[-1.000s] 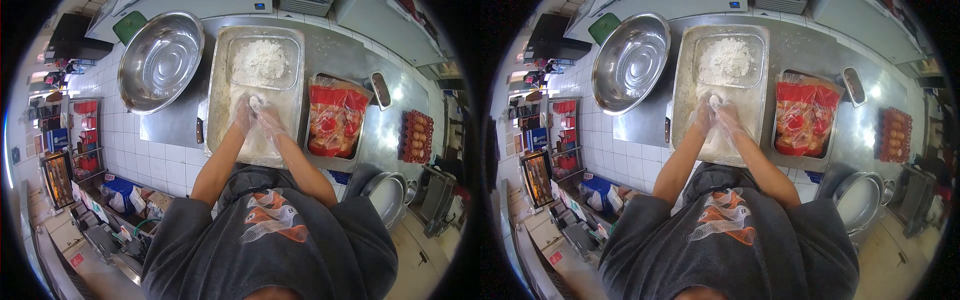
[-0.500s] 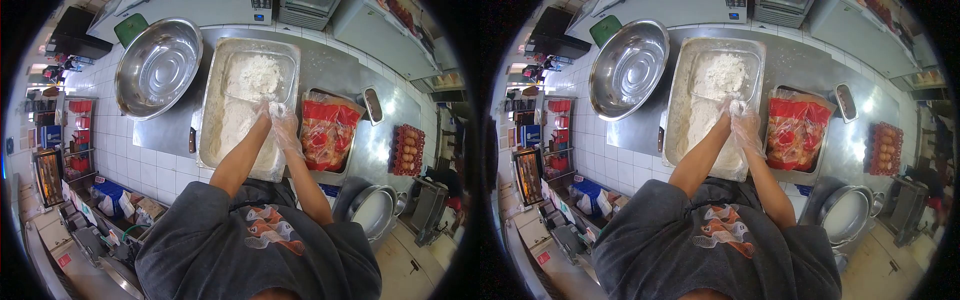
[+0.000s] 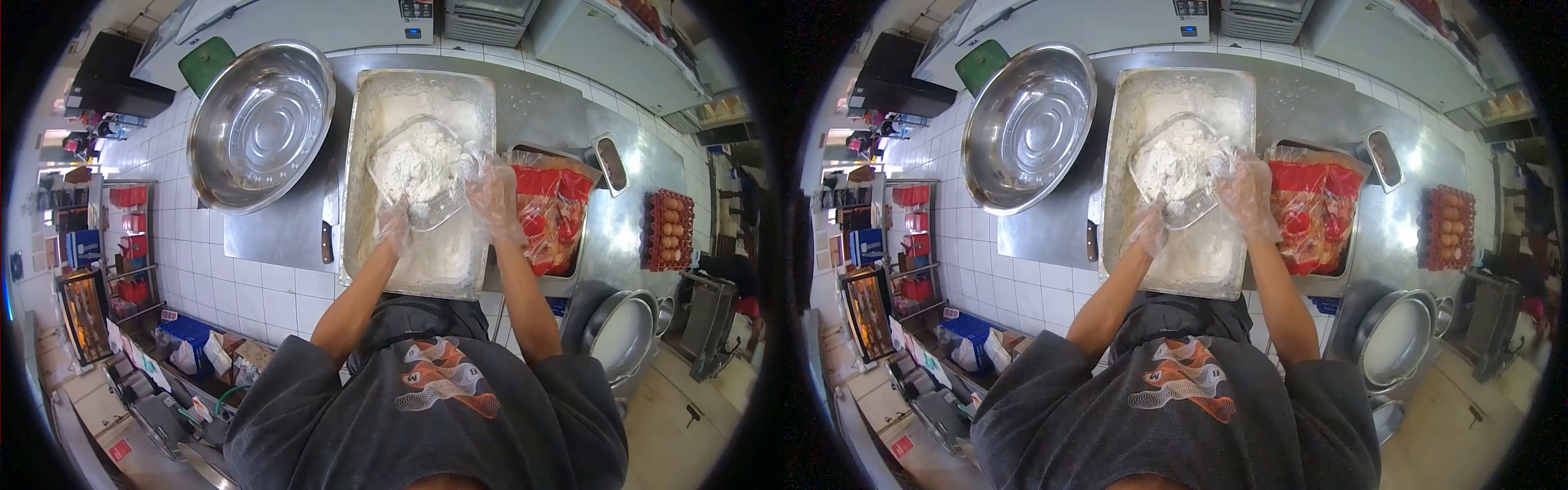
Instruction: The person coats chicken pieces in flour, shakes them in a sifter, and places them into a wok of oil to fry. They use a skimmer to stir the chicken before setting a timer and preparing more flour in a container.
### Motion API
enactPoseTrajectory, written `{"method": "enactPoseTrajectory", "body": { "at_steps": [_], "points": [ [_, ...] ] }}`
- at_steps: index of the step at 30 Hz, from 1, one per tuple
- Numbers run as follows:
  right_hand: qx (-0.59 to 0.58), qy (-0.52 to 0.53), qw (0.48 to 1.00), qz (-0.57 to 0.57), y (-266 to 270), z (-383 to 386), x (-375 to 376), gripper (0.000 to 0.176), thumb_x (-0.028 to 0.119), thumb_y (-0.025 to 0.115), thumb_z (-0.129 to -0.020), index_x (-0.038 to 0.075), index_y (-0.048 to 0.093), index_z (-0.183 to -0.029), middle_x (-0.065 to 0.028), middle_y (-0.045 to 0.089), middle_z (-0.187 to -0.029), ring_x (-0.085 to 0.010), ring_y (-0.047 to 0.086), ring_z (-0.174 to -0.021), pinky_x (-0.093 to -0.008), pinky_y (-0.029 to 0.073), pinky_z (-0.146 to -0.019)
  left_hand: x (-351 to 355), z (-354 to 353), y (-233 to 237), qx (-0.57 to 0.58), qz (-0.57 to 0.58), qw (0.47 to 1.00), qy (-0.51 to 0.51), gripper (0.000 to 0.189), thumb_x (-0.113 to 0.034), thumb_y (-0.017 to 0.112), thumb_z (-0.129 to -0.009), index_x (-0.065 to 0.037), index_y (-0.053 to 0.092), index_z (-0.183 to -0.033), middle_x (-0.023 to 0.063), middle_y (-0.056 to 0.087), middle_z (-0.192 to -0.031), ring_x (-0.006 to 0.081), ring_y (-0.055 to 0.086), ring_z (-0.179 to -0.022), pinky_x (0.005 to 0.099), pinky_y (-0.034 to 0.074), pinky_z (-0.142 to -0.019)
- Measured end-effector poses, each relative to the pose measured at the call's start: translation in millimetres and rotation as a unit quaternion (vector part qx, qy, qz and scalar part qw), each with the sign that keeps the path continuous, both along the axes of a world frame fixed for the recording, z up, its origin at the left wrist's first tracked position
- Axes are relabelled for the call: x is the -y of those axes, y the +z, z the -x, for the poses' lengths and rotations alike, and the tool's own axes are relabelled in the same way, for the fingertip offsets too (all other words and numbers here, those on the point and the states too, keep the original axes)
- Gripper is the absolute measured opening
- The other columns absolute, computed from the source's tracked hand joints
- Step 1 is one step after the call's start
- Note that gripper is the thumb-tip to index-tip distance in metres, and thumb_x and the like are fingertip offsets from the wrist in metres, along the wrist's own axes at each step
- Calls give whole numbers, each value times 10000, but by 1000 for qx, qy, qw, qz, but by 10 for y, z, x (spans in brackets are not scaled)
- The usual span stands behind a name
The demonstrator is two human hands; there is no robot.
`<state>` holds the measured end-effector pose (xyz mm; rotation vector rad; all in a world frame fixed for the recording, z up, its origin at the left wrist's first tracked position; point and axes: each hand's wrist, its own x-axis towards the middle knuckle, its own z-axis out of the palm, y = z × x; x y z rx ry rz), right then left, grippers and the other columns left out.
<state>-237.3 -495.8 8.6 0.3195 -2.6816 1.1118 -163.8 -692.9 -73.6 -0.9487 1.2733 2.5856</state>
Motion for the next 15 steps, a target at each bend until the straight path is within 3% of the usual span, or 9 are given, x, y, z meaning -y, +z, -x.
{"method": "enactPoseTrajectory", "body": {
  "at_steps": [2,5,8,10,11,13,14,15],
  "points": [
    [24,-1,997,-73,-254,18,36,285,183,637,-792,-27,645,-985,-228,664,-881,-368,649,-809,-415,522,-727,246,-122,-171,-6,48,998,-36,412,-130,594,-924,0,465,-1294,110,576,-1203,206,600,-1027,363,532,-873],
    [216,-36,971,-97,-463,6,143,329,231,589,-804,-45,632,-979,-260,647,-864,-394,639,-821,-452,504,-766,513,-230,-101,-5,85,992,-98,436,-171,597,-927,10,456,-1298,112,566,-1226,211,590,-1051,367,517,-891],
    [347,-32,935,70,-1012,-109,28,367,265,544,-831,-50,621,-1003,-275,642,-859,-426,630,-844,-472,492,-798,731,-232,-156,50,213,956,-198,492,-289,564,-944,10,443,-1314,121,560,-1236,231,568,-1096,388,483,-935],
    [394,-52,918,1,-1091,-389,46,352,244,531,-847,-41,617,-1035,-279,641,-921,-420,624,-918,-456,484,-835,816,-244,-94,51,299,922,-241,545,-390,517,-957,8,439,-1321,127,562,-1228,236,551,-1116,396,460,-956],
    [414,-60,908,-33,-1088,-544,61,346,234,524,-855,-36,615,-1052,-281,641,-953,-416,620,-955,-449,480,-854,862,-345,-291,57,356,898,-251,573,-421,467,-965,7,418,-1342,165,537,-1266,283,526,-1154,407,428,-984],
    [240,-185,951,60,-795,-845,458,335,204,517,-854,-40,611,-1064,-277,633,-1000,-412,607,-984,-433,472,-873,955,-469,-865,58,471,842,-258,636,-484,366,-979,6,376,-1385,240,487,-1341,377,476,-1230,429,363,-1040],
    [148,-242,953,106,-724,-872,603,331,190,514,-853,-41,609,-1070,-275,629,-1024,-410,600,-998,-425,467,-882,970,-274,-774,71,423,866,-258,639,-487,342,-983,4,368,-1392,237,465,-1363,374,445,-1258,422,340,-1059],
    [181,-252,948,73,-911,-869,583,329,174,511,-855,-42,604,-1084,-271,626,-1044,-405,596,-1007,-411,462,-889,973,-123,-532,94,372,885,-264,642,-489,318,-987,1,360,-1400,233,442,-1385,371,413,-1286,415,316,-1078]
  ]
}}
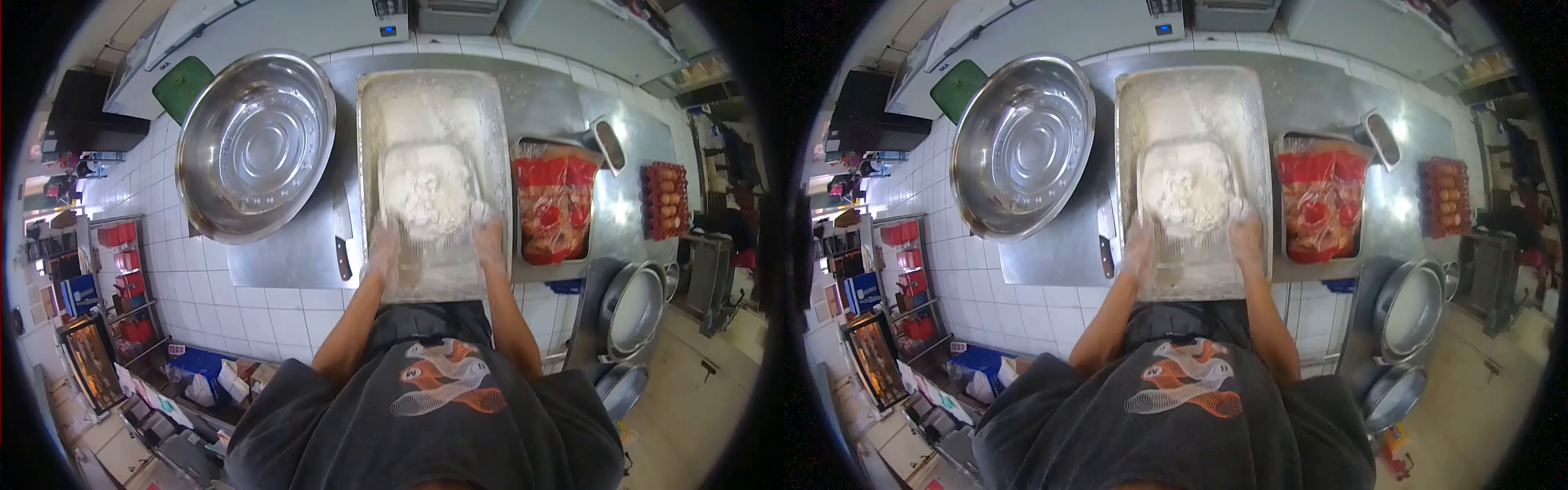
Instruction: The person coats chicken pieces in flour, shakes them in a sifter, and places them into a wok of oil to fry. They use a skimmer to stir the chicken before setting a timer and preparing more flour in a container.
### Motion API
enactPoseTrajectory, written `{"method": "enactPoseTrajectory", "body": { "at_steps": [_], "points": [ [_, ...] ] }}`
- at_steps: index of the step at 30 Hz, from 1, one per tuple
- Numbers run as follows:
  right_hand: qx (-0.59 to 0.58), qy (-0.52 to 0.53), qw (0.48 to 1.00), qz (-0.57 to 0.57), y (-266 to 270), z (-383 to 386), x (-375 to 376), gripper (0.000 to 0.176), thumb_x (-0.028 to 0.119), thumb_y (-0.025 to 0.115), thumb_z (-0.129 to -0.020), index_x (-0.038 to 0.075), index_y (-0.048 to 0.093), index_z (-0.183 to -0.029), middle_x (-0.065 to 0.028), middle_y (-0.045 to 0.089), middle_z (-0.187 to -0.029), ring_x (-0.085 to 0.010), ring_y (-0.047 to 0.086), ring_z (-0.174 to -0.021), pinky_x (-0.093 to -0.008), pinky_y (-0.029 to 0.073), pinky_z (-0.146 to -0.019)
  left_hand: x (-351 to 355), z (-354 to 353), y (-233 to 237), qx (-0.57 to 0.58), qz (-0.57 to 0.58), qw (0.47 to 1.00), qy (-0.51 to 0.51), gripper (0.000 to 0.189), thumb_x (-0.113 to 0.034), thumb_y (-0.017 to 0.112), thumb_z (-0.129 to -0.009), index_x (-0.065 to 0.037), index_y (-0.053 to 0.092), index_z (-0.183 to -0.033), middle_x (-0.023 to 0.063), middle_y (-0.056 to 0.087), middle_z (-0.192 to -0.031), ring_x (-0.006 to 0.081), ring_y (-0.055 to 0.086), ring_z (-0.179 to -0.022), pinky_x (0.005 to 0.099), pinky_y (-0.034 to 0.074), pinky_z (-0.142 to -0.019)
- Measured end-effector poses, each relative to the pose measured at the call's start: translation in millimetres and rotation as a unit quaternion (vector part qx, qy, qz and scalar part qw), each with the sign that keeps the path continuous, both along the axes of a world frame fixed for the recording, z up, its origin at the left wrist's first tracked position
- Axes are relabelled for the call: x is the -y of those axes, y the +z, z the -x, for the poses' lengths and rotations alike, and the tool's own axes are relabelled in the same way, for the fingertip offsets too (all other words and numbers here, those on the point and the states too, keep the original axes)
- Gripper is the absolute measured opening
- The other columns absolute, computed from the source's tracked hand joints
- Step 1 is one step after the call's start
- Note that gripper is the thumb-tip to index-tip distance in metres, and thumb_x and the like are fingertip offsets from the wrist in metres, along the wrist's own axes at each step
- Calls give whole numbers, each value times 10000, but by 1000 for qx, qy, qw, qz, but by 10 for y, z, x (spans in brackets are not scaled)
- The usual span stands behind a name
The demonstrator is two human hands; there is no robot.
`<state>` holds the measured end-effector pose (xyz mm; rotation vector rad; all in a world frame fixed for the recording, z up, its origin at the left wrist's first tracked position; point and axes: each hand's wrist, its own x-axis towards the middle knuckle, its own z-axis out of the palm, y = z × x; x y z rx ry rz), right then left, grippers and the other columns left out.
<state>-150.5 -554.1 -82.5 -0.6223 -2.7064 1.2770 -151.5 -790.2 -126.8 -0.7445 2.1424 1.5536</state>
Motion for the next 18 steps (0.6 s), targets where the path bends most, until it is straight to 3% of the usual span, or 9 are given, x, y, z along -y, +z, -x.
{"method": "enactPoseTrajectory", "body": {
  "at_steps": [2,4,5,8,11,12,14,17,18],
  "points": [
    [98,-6,994,-47,-475,-174,-88,330,144,506,-857,-45,593,-1114,-265,619,-1082,-394,588,-1027,-384,452,-904,10,35,368,83,-91,992,28,650,-495,270,-995,-5,344,-1416,225,397,-1428,365,350,-1342,401,269,-1115],
    [-7,-40,982,182,-60,-88,53,319,114,505,-863,-43,589,-1127,-240,631,-1074,-381,593,-1021,-371,456,-895,84,139,-129,-13,19,997,-69,631,-462,290,-1000,-1,322,-1429,214,382,-1445,338,335,-1356,380,251,-1124],
    [-56,-55,953,294,100,-65,110,314,98,504,-865,-42,587,-1134,-228,636,-1070,-375,595,-1019,-364,457,-890,148,96,-495,-55,76,989,-117,623,-446,299,-1003,1,311,-1436,208,374,-1454,325,327,-1363,370,242,-1128],
    [171,-24,982,80,16,-64,-34,292,66,510,-880,-35,584,-1144,-176,644,-1080,-329,598,-1035,-355,455,-889,224,-464,-507,-10,95,985,-141,595,-408,301,-1013,-11,278,-1456,188,345,-1477,297,292,-1385,355,217,-1139],
    [-102,-71,952,280,-130,-176,119,333,-8,453,-850,-57,581,-1154,-172,637,-1084,-274,593,-1042,-346,438,-922,50,75,276,-17,35,996,-84,587,-396,313,-1013,-12,279,-1456,188,342,-1479,293,283,-1392,354,212,-1143],
    [-137,3,983,125,-322,-193,-2,350,19,466,-853,-62,572,-1177,-208,626,-1099,-289,582,-1082,-337,426,-951,-19,81,586,-34,5,997,-70,598,-406,334,-1005,0,303,-1443,203,359,-1467,304,301,-1385,357,222,-1141],
    [87,-4,995,51,-612,-311,-97,364,56,463,-863,-54,560,-1197,-236,594,-1171,-351,542,-1141,-358,410,-983,50,-291,256,-31,63,995,-74,586,-405,340,-1002,-13,325,-1436,203,386,-1449,310,330,-1369,359,246,-1131],
    [-31,-6,996,83,-197,10,-66,383,62,472,-846,-48,551,-1205,-258,583,-1183,-394,521,-1163,-413,396,-1003,-65,228,229,-69,91,992,-62,571,-402,348,-998,-28,345,-1430,205,408,-1434,321,357,-1352,363,267,-1121],
    [-50,-9,993,105,-113,-54,-22,397,54,468,-836,-45,548,-1212,-262,583,-1180,-398,520,-1163,-419,394,-1005,-137,206,614,-33,67,996,-53,569,-399,350,-998,-30,343,-1431,208,403,-1436,325,356,-1352,366,265,-1122]
  ]
}}
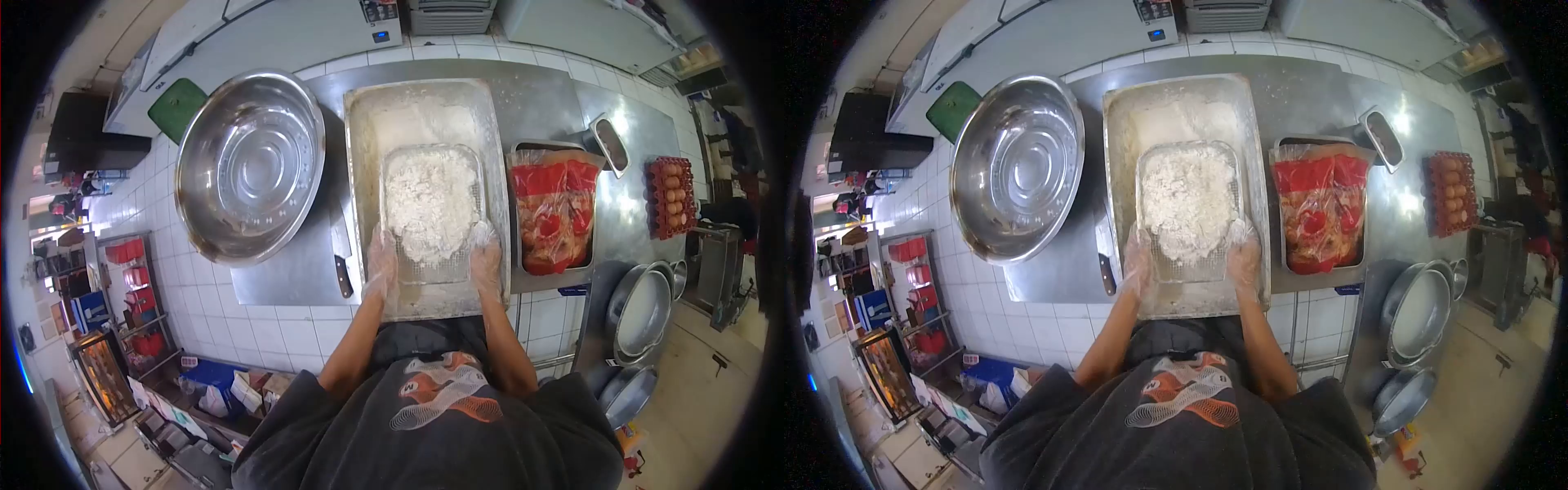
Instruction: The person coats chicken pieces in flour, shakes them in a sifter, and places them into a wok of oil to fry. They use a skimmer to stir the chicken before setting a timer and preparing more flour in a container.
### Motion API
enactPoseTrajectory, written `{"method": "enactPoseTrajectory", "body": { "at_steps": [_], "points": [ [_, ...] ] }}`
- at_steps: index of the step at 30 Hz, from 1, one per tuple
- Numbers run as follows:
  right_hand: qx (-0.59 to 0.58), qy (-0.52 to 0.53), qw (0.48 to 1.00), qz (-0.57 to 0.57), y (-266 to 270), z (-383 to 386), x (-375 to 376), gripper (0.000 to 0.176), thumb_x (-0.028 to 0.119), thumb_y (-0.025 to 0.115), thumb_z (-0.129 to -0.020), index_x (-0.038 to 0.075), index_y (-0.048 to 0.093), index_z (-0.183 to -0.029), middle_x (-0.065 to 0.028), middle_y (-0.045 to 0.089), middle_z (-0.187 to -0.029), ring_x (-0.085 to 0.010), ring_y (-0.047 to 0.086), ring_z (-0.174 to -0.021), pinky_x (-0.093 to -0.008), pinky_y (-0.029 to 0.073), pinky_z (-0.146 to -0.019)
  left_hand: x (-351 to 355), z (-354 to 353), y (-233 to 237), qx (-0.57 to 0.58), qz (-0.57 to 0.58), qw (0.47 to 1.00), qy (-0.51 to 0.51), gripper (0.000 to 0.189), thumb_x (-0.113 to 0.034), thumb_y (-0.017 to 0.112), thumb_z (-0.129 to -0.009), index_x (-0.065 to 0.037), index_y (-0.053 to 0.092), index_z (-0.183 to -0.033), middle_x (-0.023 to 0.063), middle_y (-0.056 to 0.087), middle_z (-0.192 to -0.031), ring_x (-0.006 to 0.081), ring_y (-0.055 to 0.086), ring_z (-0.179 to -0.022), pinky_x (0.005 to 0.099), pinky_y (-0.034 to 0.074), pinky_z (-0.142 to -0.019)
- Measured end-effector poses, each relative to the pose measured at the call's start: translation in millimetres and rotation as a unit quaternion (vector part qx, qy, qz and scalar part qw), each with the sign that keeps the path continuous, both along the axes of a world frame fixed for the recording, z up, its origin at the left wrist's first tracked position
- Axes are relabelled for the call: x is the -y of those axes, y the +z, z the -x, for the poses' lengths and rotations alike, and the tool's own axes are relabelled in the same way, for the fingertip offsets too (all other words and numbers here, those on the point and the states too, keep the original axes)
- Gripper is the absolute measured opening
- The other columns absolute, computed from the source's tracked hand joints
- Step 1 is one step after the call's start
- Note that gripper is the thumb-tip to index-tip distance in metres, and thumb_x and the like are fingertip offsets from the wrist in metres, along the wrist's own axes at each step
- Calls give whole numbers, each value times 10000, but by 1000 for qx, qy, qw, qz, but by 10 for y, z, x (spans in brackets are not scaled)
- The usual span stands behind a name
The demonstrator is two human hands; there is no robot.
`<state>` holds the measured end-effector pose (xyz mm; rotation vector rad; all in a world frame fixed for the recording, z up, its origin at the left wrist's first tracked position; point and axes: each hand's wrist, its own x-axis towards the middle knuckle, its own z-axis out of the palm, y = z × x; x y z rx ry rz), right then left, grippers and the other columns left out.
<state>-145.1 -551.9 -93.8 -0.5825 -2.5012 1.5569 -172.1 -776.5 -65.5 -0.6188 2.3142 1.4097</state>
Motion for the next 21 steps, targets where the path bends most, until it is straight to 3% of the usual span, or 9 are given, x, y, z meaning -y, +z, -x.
{"method": "enactPoseTrajectory", "body": {
  "at_steps": [1,3,6,9,11,13,14,18,21],
  "points": [
    [-19,-2,1000,20,19,-55,0,411,47,463,-827,-43,544,-1220,-266,582,-1177,-402,518,-1162,-425,392,-1007,-60,-50,192,37,-25,999,13,567,-396,352,-997,-33,342,-1432,210,399,-1438,329,354,-1352,369,263,-1123],
    [93,-1,995,-42,-229,-197,-40,400,34,464,-820,-31,558,-1203,-271,588,-1156,-402,532,-1140,-427,411,-981,-43,75,-72,127,-2,990,59,559,-385,345,-999,-19,356,-1420,215,419,-1420,345,388,-1326,396,291,-1105],
    [73,8,993,-90,-289,101,-74,367,24,463,-803,-35,581,-1145,-277,602,-1100,-414,554,-1078,-437,433,-943,155,-17,-920,-11,87,995,-40,555,-377,344,-1000,-16,349,-1423,201,426,-1419,339,389,-1325,400,293,-1102],
    [7,42,998,-39,-48,21,-118,329,33,475,-798,-44,595,-1094,-286,611,-1046,-428,574,-1007,-450,449,-911,52,-210,-584,99,66,993,-18,554,-372,339,-1003,-17,337,-1429,186,424,-1425,323,378,-1336,394,283,-1109],
    [137,65,986,-72,65,-45,-169,343,28,483,-792,-48,587,-1110,-288,609,-1050,-430,573,-1017,-436,458,-891,-69,-476,-200,118,40,992,23,541,-380,326,-1007,-39,350,-1427,183,437,-1414,315,394,-1324,394,294,-1100],
    [-106,6,994,-23,398,50,4,310,45,498,-782,-59,589,-1059,-303,606,-1003,-446,575,-978,-446,471,-840,-139,-141,-42,35,14,997,67,524,-392,309,-1011,-72,377,-1421,183,460,-1394,309,422,-1303,396,317,-1083],
    [-82,-39,991,101,405,37,73,286,29,490,-779,-53,594,-1032,-284,618,-982,-429,591,-958,-434,482,-823,-107,-236,-186,-8,-28,997,73,523,-389,315,-1011,-71,371,-1422,187,477,-1375,313,434,-1291,395,322,-1078],
    [234,90,962,-111,435,304,-42,342,39,487,-859,-37,583,-1178,-211,643,-1098,-304,611,-1069,-364,466,-919,-114,131,123,117,-25,987,111,505,-374,321,-1009,-81,389,-1415,184,471,-1384,320,421,-1301,375,307,-1094],
    [-82,15,993,85,250,-7,8,329,92,456,-835,-92,566,-1083,-296,586,-1063,-377,577,-1018,-363,451,-879,-177,18,135,53,26,993,99,502,-387,318,-1004,-80,435,-1383,183,496,-1353,338,477,-1239,383,335,-1067]
  ]
}}
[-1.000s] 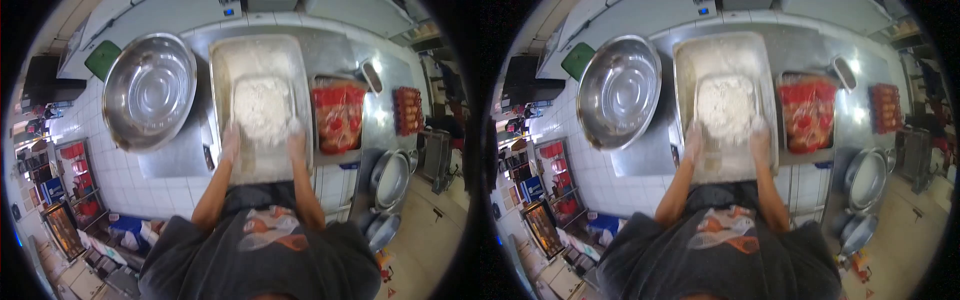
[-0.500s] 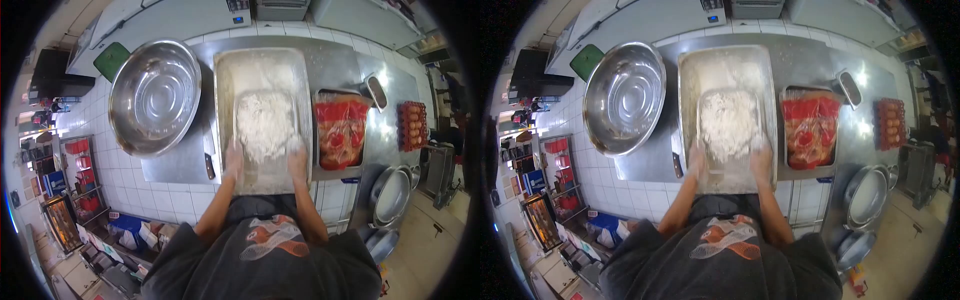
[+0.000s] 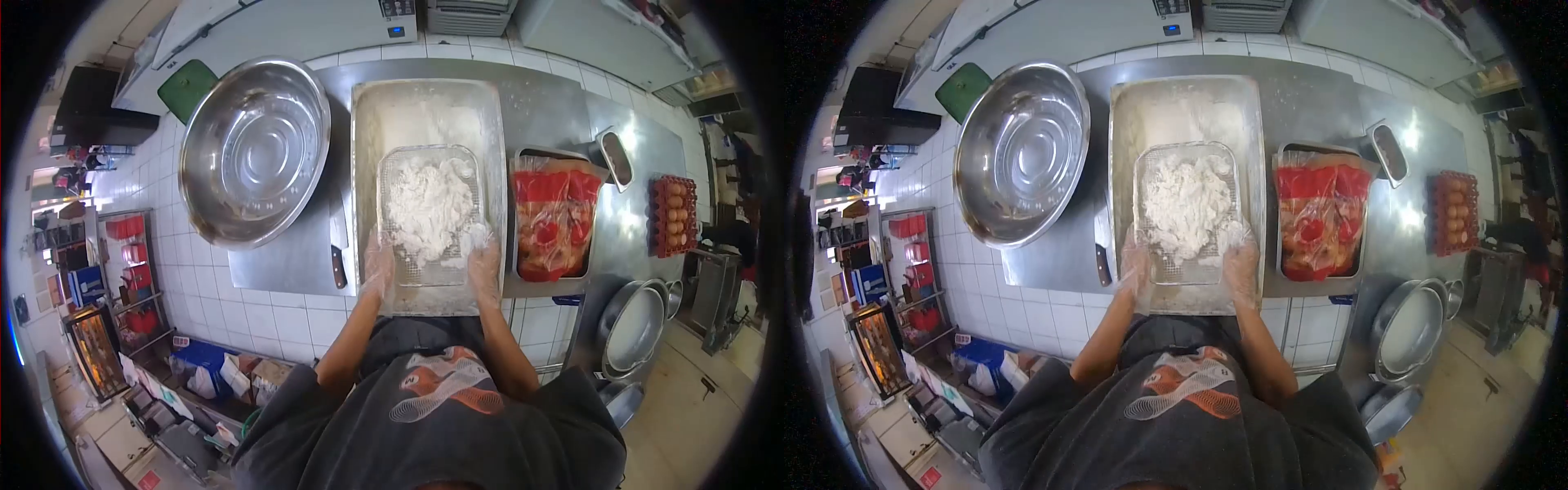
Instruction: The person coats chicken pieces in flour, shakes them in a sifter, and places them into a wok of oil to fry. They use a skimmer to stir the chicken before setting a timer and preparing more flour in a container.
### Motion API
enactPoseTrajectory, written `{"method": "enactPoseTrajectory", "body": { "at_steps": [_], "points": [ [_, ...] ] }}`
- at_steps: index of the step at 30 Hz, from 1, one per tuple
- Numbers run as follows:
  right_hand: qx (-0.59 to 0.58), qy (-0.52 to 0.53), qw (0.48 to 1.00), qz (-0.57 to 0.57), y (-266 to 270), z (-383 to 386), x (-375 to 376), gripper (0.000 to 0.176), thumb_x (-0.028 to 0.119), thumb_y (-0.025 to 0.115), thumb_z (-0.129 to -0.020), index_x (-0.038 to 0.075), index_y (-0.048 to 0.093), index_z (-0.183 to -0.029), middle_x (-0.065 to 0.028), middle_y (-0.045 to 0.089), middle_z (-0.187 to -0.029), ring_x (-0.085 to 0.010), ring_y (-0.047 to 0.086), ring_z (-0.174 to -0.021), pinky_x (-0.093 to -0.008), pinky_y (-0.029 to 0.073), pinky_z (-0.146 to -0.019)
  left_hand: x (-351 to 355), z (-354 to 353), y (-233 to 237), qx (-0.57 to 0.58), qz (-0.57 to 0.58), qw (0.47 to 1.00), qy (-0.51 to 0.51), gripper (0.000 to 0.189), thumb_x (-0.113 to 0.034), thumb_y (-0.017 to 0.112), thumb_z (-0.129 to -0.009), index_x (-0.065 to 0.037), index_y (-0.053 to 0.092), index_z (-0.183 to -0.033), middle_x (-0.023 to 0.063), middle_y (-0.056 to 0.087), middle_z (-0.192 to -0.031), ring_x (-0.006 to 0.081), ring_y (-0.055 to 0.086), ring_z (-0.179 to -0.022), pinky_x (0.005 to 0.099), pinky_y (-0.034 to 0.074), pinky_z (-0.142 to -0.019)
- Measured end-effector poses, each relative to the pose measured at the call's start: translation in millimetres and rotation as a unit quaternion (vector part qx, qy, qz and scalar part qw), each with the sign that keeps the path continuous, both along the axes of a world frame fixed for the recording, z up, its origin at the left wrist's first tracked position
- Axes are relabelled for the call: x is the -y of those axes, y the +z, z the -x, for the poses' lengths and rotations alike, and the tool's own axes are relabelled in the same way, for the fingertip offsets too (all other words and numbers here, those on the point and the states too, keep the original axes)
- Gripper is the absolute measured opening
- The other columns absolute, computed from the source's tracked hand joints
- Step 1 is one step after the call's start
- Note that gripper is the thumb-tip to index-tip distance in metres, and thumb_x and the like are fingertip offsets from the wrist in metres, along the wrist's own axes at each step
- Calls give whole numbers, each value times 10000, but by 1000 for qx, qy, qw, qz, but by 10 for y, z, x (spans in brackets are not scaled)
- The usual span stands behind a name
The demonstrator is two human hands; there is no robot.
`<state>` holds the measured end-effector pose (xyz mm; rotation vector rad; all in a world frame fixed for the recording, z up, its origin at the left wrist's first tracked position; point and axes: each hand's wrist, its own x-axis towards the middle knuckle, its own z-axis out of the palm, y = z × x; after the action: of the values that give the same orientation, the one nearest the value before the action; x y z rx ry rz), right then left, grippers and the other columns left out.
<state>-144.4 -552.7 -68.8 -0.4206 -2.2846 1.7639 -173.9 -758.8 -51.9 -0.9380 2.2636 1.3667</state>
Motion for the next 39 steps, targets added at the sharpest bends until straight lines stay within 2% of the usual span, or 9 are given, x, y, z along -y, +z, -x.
{"method": "enactPoseTrajectory", "body": {
  "at_steps": [4,9,12,13,15,19,29,32,39],
  "points": [
    [399,137,892,-163,136,422,-126,339,83,508,-852,-57,580,-1152,-245,634,-1067,-358,612,-1020,-375,473,-887,274,-189,-684,-13,33,990,-140,605,-477,304,-988,-22,411,-1372,233,464,-1367,362,421,-1291,412,330,-1070],
    [39,-8,990,-135,-245,-20,-88,241,66,512,-778,-53,645,-941,-280,620,-999,-405,584,-969,-457,449,-866,29,-414,-266,12,32,999,-39,427,-285,384,-981,-34,478,-1313,189,491,-1331,297,447,-1262,445,315,-1078],
    [420,398,691,-433,85,256,-149,396,42,498,-785,-65,577,-1158,-278,572,-1164,-389,536,-1110,-438,414,-966,141,-422,-253,55,8,995,-78,515,-325,320,-1008,27,367,-1380,218,435,-1390,321,378,-1326,409,279,-1113],
    [283,192,874,-346,-25,135,-130,343,39,493,-783,-63,595,-1094,-277,586,-1106,-389,551,-1063,-461,418,-932,42,-334,22,63,7,996,-55,521,-319,314,-1016,34,342,-1398,189,447,-1396,303,362,-1344,382,262,-1128],
    [19,-1,982,-186,-45,17,-22,276,39,485,-781,-59,617,-1003,-270,604,-1030,-389,569,-989,-492,423,-883,14,-253,9,27,16,999,-43,519,-322,315,-1023,13,331,-1419,160,463,-1397,288,364,-1351,367,255,-1138],
    [221,155,931,-246,-156,-417,-259,285,50,491,-802,-88,564,-1041,-288,577,-1030,-431,530,-1002,-450,417,-905,4,-918,-248,10,54,998,-42,450,-303,322,-1020,-16,412,-1356,133,518,-1313,280,453,-1250,356,329,-1077],
    [-20,19,994,-104,87,-177,-46,278,134,541,-823,-77,583,-999,-337,581,-971,-466,555,-960,-462,458,-801,105,-452,-373,-156,44,984,-74,423,-312,341,-998,-47,508,-1283,211,533,-1277,386,478,-1213,449,359,-1055],
    [221,88,946,-222,-315,-122,-140,273,108,520,-835,-73,608,-1019,-279,595,-1066,-383,568,-1017,-412,453,-866,78,-56,222,48,-134,989,36,466,-306,333,-1002,-67,394,-1397,199,440,-1395,369,364,-1322,421,248,-1130],
    [274,51,953,-115,163,265,-71,347,113,548,-848,-43,543,-1158,-200,615,-1045,-264,604,-974,-365,462,-830,150,11,-102,-60,-66,993,-73,474,-300,320,-1011,5,434,-1356,196,481,-1364,298,417,-1304,400,298,-1098]
  ]
}}
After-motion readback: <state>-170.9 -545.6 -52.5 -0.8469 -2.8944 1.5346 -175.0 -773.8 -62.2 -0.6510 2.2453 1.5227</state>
